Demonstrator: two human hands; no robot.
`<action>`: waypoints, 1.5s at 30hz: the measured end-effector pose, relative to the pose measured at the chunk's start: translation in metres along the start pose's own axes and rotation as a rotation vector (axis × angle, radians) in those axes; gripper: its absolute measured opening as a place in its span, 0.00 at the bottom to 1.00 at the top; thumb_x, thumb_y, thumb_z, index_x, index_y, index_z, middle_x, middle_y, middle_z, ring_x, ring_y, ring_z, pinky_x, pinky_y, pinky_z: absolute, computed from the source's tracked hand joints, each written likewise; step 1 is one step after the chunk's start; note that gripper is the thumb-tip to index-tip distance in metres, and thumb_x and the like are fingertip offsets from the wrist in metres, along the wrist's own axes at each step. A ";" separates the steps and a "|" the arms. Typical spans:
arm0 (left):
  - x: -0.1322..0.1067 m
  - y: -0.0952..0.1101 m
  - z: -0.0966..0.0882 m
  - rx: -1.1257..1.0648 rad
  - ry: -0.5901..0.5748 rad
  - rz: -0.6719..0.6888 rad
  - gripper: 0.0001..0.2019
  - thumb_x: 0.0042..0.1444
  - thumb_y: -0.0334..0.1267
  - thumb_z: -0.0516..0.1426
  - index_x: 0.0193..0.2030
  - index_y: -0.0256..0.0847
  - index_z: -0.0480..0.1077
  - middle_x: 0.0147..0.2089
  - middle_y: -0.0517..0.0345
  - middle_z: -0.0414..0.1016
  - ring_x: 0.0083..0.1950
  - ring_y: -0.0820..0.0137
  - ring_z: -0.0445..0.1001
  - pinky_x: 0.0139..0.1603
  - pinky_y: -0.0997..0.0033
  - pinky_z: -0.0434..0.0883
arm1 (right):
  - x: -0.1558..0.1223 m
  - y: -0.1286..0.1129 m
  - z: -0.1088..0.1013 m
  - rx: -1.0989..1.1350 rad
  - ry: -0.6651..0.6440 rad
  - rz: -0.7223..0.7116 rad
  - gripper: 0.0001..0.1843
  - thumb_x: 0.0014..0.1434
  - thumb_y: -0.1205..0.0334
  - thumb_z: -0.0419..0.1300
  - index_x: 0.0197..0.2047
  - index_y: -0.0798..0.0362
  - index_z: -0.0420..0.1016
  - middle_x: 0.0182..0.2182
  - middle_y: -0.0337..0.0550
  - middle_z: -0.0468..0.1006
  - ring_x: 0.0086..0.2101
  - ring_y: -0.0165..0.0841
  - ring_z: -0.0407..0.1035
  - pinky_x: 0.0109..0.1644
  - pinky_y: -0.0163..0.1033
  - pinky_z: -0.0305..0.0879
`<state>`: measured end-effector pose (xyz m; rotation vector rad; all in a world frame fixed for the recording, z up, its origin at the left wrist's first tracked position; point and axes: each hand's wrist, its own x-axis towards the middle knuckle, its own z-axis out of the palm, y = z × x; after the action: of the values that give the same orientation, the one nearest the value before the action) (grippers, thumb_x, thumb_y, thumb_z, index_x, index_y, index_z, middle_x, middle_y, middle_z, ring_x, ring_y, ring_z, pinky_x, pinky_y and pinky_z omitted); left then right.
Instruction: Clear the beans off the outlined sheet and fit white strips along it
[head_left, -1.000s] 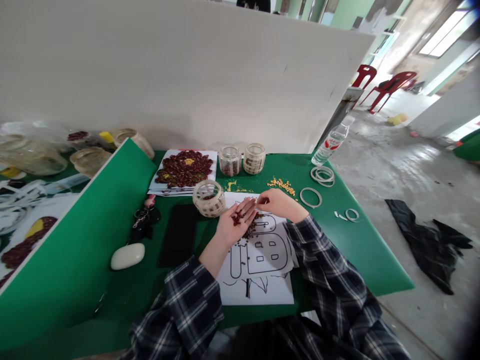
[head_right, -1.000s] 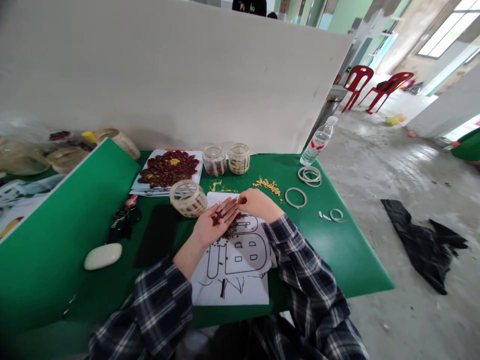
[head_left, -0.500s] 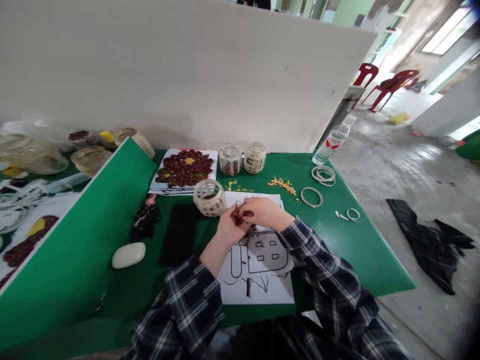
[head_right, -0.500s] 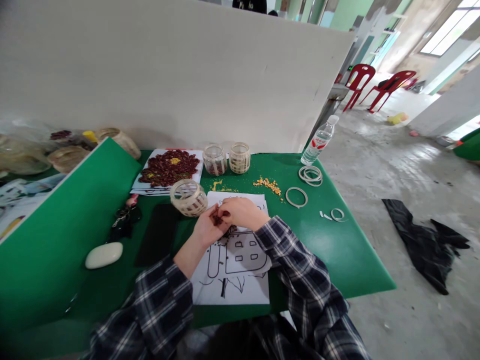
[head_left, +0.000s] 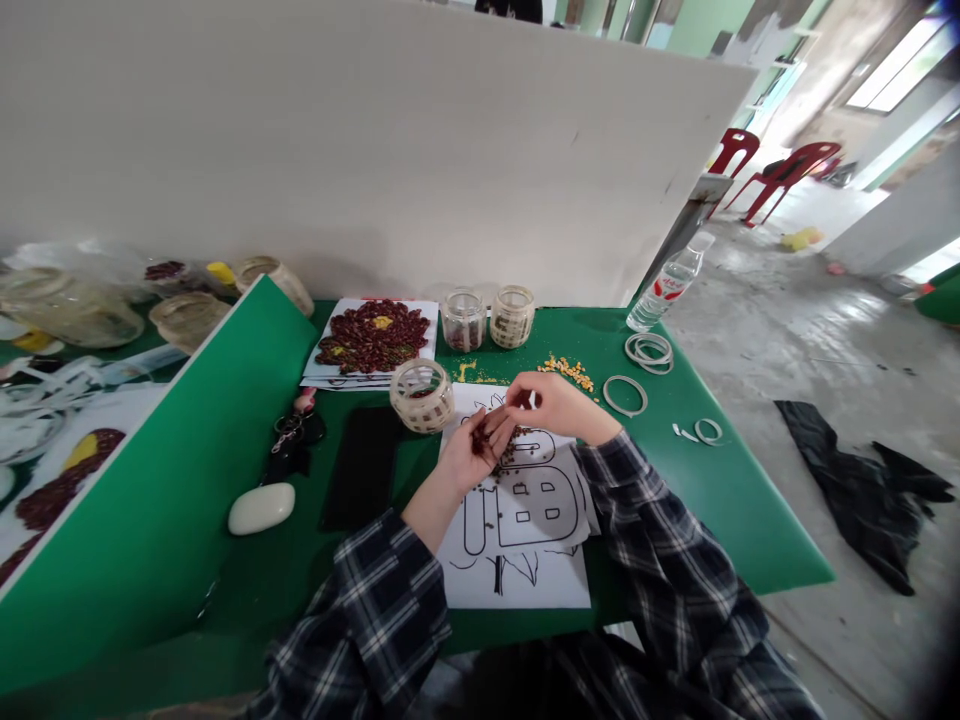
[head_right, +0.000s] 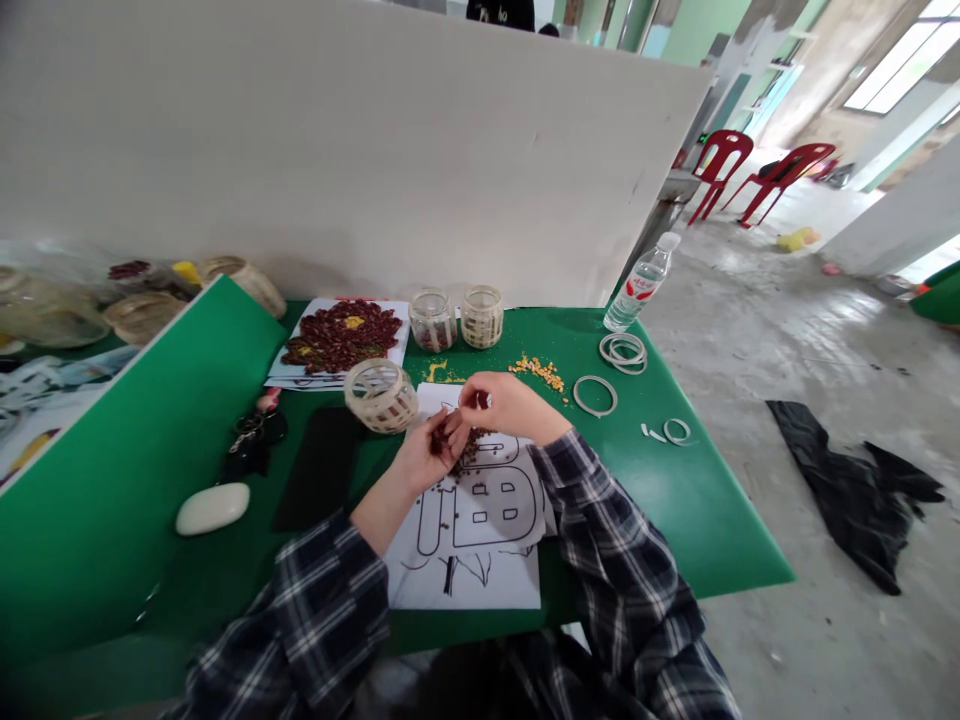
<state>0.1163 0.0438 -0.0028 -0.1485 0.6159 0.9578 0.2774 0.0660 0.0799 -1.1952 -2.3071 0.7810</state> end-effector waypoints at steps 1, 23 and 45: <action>-0.001 0.001 0.000 -0.024 -0.023 -0.019 0.13 0.66 0.31 0.46 0.49 0.29 0.69 0.35 0.49 0.79 0.33 0.72 0.80 0.34 0.78 0.77 | -0.001 0.004 -0.005 0.022 0.019 0.044 0.05 0.54 0.66 0.58 0.35 0.56 0.74 0.30 0.39 0.76 0.30 0.27 0.67 0.35 0.32 0.60; -0.014 0.007 -0.010 -0.256 -0.248 -0.032 0.13 0.66 0.26 0.43 0.47 0.33 0.66 0.24 0.66 0.62 0.14 0.88 0.60 0.12 0.94 0.57 | 0.005 0.037 0.020 -0.321 -0.305 0.334 0.09 0.49 0.72 0.61 0.33 0.54 0.81 0.33 0.43 0.81 0.34 0.31 0.73 0.36 0.32 0.61; -0.009 0.010 -0.008 -0.235 -0.220 -0.050 0.12 0.68 0.30 0.43 0.46 0.33 0.67 0.23 0.66 0.61 0.14 0.87 0.59 0.12 0.92 0.57 | 0.003 0.045 0.013 -0.280 -0.288 0.459 0.12 0.43 0.73 0.63 0.33 0.56 0.82 0.32 0.44 0.82 0.33 0.33 0.73 0.36 0.32 0.62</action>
<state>0.1013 0.0401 -0.0031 -0.2626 0.2944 0.9808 0.2946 0.0855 0.0411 -1.8927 -2.4602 0.8466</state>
